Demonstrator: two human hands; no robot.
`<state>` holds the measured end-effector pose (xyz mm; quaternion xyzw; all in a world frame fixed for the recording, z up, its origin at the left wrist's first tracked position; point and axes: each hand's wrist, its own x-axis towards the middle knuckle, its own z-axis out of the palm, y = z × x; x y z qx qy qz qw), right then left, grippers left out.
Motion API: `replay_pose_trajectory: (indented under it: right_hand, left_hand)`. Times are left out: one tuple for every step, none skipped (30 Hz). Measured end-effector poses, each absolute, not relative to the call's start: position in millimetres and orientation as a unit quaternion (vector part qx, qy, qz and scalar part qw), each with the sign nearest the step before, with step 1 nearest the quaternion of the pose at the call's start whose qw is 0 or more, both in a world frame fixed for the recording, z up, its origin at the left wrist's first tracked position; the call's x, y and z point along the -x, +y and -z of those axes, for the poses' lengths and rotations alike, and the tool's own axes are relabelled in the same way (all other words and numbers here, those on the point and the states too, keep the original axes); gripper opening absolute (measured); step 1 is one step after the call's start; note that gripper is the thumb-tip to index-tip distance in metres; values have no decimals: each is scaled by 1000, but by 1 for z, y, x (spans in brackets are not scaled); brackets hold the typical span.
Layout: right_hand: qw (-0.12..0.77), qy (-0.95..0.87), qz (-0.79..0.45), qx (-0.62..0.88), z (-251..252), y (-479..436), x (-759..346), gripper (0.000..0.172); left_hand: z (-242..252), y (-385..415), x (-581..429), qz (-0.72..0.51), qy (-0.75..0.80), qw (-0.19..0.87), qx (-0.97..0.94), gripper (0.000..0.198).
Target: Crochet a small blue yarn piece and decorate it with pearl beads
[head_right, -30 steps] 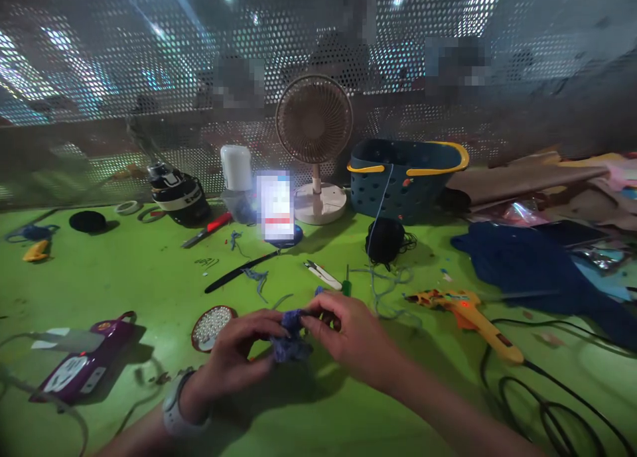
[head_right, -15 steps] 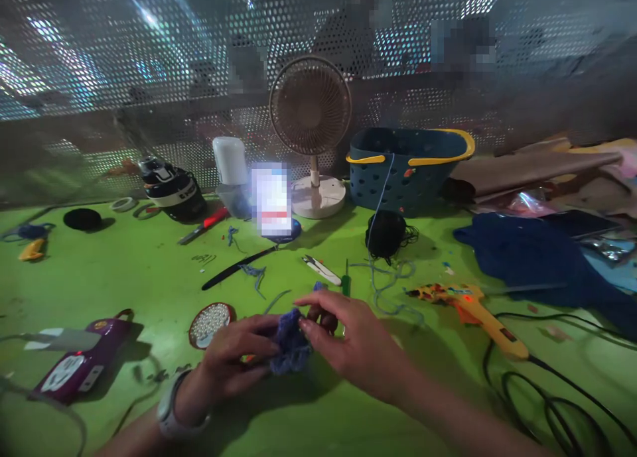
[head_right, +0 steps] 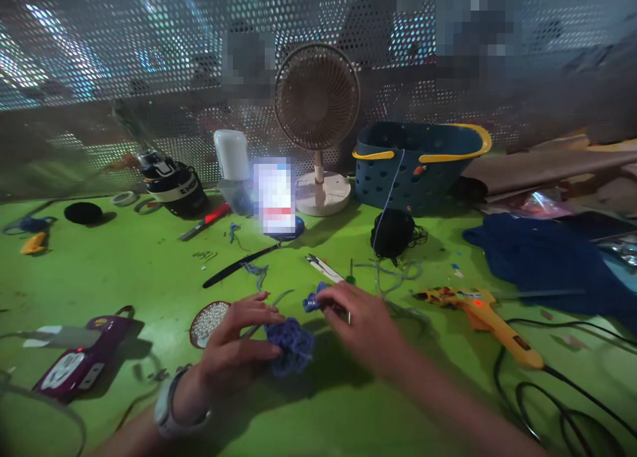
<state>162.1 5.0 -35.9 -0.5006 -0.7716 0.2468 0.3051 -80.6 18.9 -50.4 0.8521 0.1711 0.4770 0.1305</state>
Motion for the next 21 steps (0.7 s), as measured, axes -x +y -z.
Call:
replay_pose_trajectory:
  right_hand:
    - [263,-803,-212,491,40,5,-162,20]
    - [218,-828,-183,483,42,4,-161,24]
    - [172,-846,-164,478,43,4,-160,29]
    - [133,-856,-156,474,41,3,-159,33]
    - [108,-861,-155,472,38,3,-159,37]
    - [98,-862,-159,471,33,2,-158,39]
    - [101,-860,-164,473,27,2,-158,39]
    - [112,-857,-165,476,20,1,-158,37]
    - [127,-853,-161,480,12,0,-158,33]
    - [144,-850,-150,485,4,-1,-160,28]
    - [158,-847,-134,489,-4,-3,-164,24]
    - [171,-844,-116,494,-11,-7,-170,21]
    - [187,-837,-92,505,-18,-11,-178,22]
    - [198,-825,-75,524,-24,-15,-190,24]
    - [210,-802,-48,558,-28,-21,-203,27]
    - [206,-771,-28,602,-30,-26,-220,27]
    - [179,-743,-23,644,-30,-32,-237,28]
    - [139,-707,-18,694,-28,-38,-255,29]
    - [94,-668,-19,738,-24,-43,-273,32]
    - [63,-635,-12,770,-18,-49,-288,34]
    - [41,-620,-5,783,-10,-53,-302,35]
  left_hand:
    - [51,19,81,-472,168,128,-856,15]
    - [52,19,82,-468,166,126,-859,16]
    - [52,19,82,-465,164,122,-861,16]
    - [52,19,83,-462,162,119,-864,16]
    - [52,18,83,-458,163,117,-866,16]
    - [52,18,83,-457,162,116,-867,16]
    - [51,18,83,-456,161,115,-868,16]
    - [51,18,83,-455,159,115,-868,15]
    - [52,18,83,-456,157,113,-869,15]
    - [52,18,83,-456,158,111,-869,15]
    - [52,18,84,-457,160,108,-868,15]
    - [52,18,84,-456,165,105,-868,15]
    - [52,17,85,-453,171,102,-869,16]
    - [52,17,86,-451,177,99,-869,16]
    - [52,17,87,-451,182,96,-868,17]
    - [51,17,87,-451,185,95,-868,17]
    - [50,16,88,-454,187,94,-866,18]
    - [49,16,88,-459,188,94,-863,20]
    - [48,16,88,-465,188,95,-860,22]
    - [48,16,88,-473,187,97,-856,24]
    - [47,15,88,-480,186,98,-852,25]
